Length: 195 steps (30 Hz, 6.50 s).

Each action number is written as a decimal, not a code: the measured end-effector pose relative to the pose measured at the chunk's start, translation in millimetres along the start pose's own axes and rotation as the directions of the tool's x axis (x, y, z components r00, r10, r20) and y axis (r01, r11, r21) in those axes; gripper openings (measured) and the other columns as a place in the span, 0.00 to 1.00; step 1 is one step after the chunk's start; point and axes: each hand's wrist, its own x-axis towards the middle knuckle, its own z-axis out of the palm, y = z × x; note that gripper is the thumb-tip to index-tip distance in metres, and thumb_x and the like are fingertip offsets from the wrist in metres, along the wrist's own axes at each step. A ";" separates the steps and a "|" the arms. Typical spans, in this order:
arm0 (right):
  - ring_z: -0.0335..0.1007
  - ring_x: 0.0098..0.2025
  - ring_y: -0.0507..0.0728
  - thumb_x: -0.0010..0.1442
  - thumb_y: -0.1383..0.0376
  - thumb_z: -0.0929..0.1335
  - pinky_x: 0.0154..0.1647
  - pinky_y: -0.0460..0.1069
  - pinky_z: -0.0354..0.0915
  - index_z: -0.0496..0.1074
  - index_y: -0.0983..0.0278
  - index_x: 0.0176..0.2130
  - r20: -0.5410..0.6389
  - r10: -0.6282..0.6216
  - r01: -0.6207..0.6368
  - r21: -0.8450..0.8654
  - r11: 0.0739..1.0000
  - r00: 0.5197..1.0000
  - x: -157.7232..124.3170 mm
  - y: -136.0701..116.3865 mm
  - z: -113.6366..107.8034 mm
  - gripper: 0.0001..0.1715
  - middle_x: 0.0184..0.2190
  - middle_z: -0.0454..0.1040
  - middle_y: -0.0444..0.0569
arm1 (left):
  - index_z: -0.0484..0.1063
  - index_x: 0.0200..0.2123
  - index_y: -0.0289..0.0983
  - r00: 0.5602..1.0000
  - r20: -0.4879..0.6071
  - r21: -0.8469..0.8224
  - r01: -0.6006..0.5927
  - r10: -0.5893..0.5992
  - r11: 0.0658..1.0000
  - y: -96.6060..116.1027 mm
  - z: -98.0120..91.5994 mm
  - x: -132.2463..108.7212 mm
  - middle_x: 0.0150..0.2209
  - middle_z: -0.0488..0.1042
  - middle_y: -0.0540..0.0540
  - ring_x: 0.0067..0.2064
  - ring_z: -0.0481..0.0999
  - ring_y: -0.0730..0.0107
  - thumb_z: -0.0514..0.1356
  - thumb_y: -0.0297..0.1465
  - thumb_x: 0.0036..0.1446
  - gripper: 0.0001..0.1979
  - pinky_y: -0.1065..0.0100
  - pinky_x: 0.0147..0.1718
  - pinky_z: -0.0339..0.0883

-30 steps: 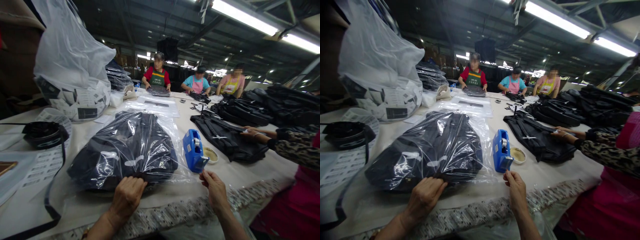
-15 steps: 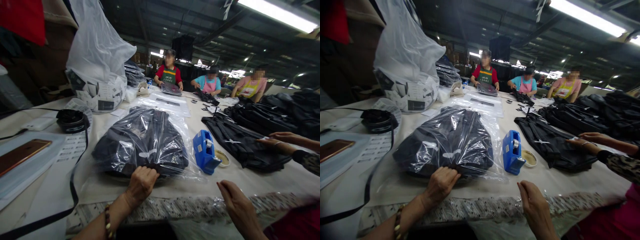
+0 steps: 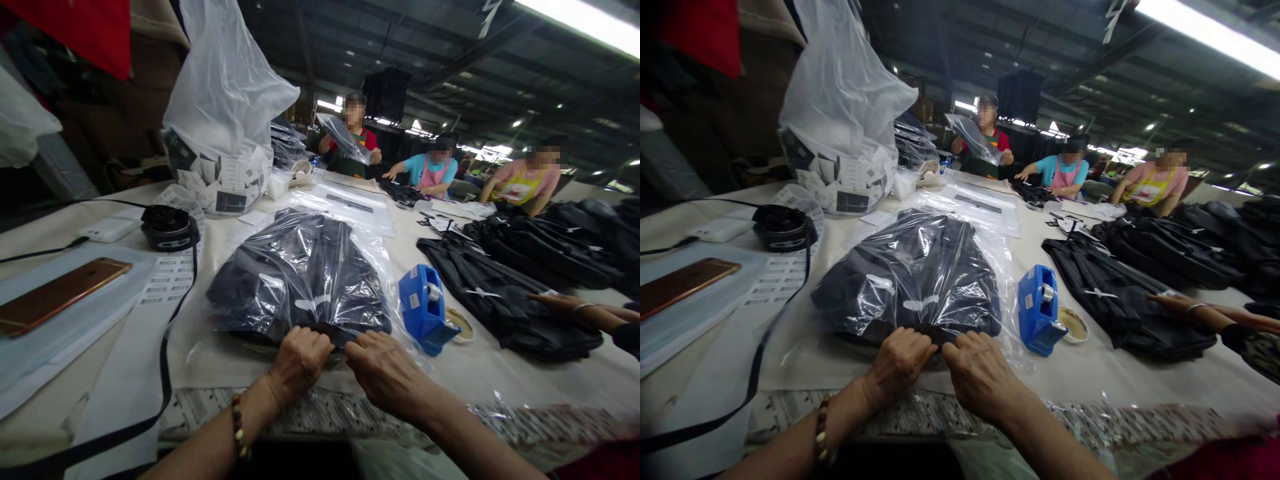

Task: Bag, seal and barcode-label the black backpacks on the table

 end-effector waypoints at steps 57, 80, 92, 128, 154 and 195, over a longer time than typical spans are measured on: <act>0.64 0.48 0.60 0.58 0.75 0.58 0.49 0.55 0.56 0.67 0.68 0.50 -0.664 -0.030 -0.011 -0.057 0.998 0.747 -10.7 -14.0 81.3 0.21 0.44 0.73 0.55 | 0.65 0.31 0.36 0.981 0.185 -0.072 -0.045 0.057 0.996 1.4 -19.2 -4.5 0.25 0.69 0.49 0.28 0.67 0.67 0.49 0.24 0.58 0.07 0.64 0.28 0.59; 0.67 0.44 0.60 0.59 0.75 0.60 0.45 0.55 0.58 0.67 0.68 0.49 -0.659 -0.053 -0.001 -0.082 0.997 0.750 -12.2 -6.8 87.0 0.19 0.42 0.74 0.55 | 0.68 0.33 0.34 0.976 0.098 0.226 -0.210 0.192 0.951 -115.1 -118.4 -57.3 0.30 0.70 0.45 0.35 0.68 0.68 0.50 0.19 0.58 0.08 0.66 0.35 0.66; 0.65 0.48 0.60 0.58 0.72 0.64 0.50 0.56 0.55 0.66 0.66 0.51 -0.659 -0.064 0.060 -0.028 0.998 0.750 10.1 -50.4 77.7 0.20 0.44 0.73 0.53 | 0.68 0.35 0.34 0.974 0.153 0.221 -0.196 0.164 0.955 -114.6 -106.4 -59.8 0.27 0.66 0.48 0.31 0.64 0.69 0.47 0.22 0.62 0.11 0.68 0.30 0.60; 0.60 0.49 0.59 0.58 0.75 0.57 0.50 0.54 0.52 0.70 0.66 0.35 -0.553 -0.239 0.356 0.112 0.928 0.798 81.3 -99.5 71.4 0.15 0.44 0.73 0.51 | 0.63 0.49 0.34 0.975 0.180 0.202 -0.169 0.133 0.965 -105.2 -117.7 -66.9 0.39 0.69 0.42 0.42 0.66 0.62 0.45 0.22 0.58 0.16 0.60 0.41 0.61; 0.67 0.34 0.52 0.61 0.70 0.62 0.36 0.46 0.60 0.66 0.62 0.33 -0.575 0.005 0.222 0.324 0.920 0.818 86.6 -94.1 68.1 0.06 0.37 0.72 0.48 | 0.69 0.31 0.33 0.979 0.087 0.231 -0.201 0.186 0.952 -101.7 -106.3 -67.4 0.39 0.73 0.44 0.44 0.68 0.65 0.51 0.20 0.59 0.09 0.62 0.44 0.61; 0.59 0.25 0.54 0.63 0.67 0.59 0.28 0.49 0.54 0.61 0.62 0.26 -0.653 0.062 -0.013 0.080 0.997 0.755 95.3 -102.0 67.3 0.13 0.21 0.63 0.46 | 0.67 0.28 0.35 0.992 -0.030 0.089 0.127 -0.124 0.988 -104.1 -92.0 -52.8 0.39 0.73 0.43 0.44 0.69 0.65 0.55 0.23 0.57 0.06 0.63 0.43 0.63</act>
